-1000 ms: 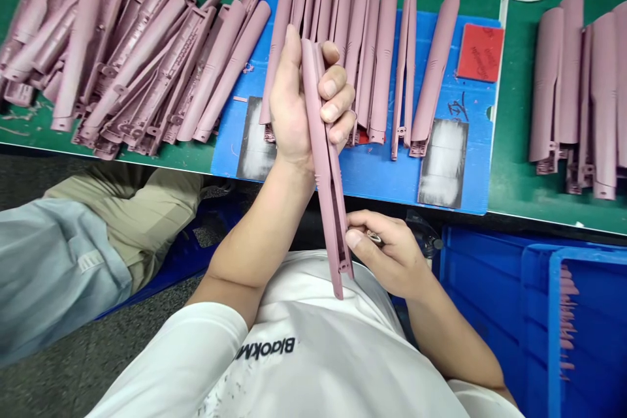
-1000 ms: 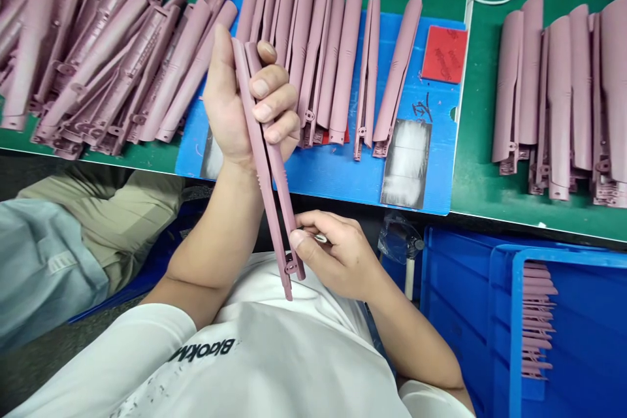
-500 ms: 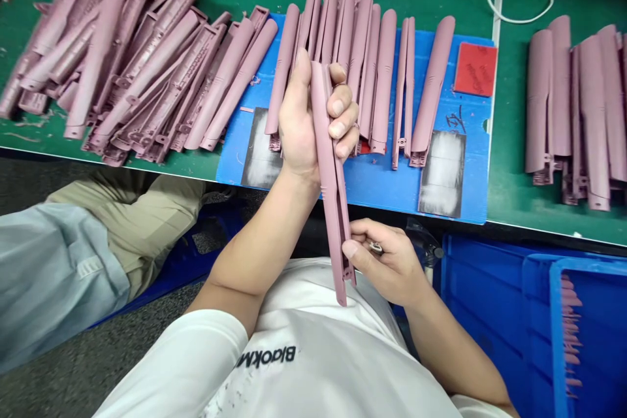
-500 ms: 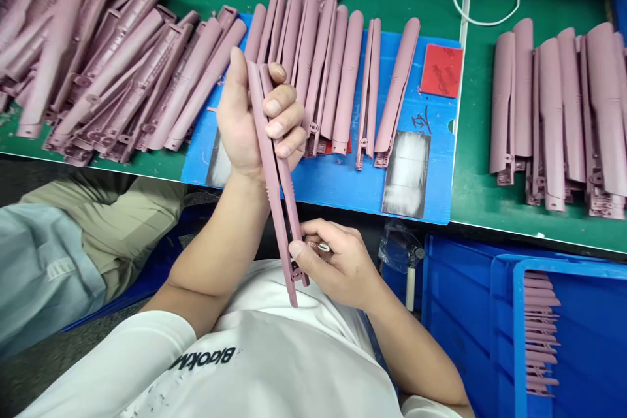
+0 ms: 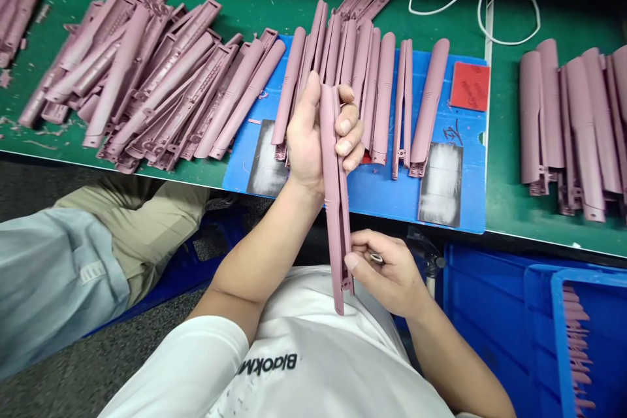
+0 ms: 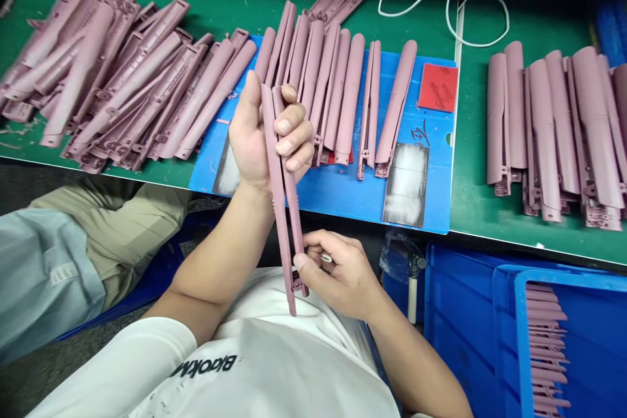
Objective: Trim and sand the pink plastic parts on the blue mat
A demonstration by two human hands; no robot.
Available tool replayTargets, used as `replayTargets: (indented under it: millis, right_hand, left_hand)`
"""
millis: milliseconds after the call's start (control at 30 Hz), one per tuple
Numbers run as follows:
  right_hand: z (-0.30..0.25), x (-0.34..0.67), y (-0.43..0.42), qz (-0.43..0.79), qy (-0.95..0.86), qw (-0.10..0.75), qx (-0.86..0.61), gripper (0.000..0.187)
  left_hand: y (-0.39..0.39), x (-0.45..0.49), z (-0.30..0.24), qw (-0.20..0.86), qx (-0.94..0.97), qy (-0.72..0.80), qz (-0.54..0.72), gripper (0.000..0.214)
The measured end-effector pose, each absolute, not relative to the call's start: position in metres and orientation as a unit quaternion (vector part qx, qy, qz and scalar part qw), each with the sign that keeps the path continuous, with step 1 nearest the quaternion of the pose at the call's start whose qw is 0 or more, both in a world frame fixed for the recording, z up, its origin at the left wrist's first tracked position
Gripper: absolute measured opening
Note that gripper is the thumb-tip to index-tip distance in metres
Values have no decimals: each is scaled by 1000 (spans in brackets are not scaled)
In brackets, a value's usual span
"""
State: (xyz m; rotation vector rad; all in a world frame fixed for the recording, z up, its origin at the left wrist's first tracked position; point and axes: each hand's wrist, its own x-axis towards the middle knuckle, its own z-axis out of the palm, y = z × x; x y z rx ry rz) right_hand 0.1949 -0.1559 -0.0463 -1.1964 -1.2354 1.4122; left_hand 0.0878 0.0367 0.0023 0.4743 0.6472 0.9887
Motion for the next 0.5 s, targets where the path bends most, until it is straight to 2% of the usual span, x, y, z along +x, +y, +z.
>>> replayTargets:
  millis: [133, 267, 400, 500]
  right_hand:
    - [-46, 193, -156, 559, -480, 450, -505, 9]
    - [-46, 192, -156, 561, -461, 452, -518, 15]
    - [-47, 192, -159, 572, -429, 464, -523, 19]
    - [-48, 194, -159, 545, -430, 481, -536, 18]
  left_hand:
    - [33, 89, -4, 785, 264, 308, 468, 68]
    - [28, 89, -11, 785, 288, 237, 495, 55]
    - [14, 87, -15, 752, 346, 263, 495, 41]
    - [-3, 81, -19, 732, 412, 283, 463, 40]
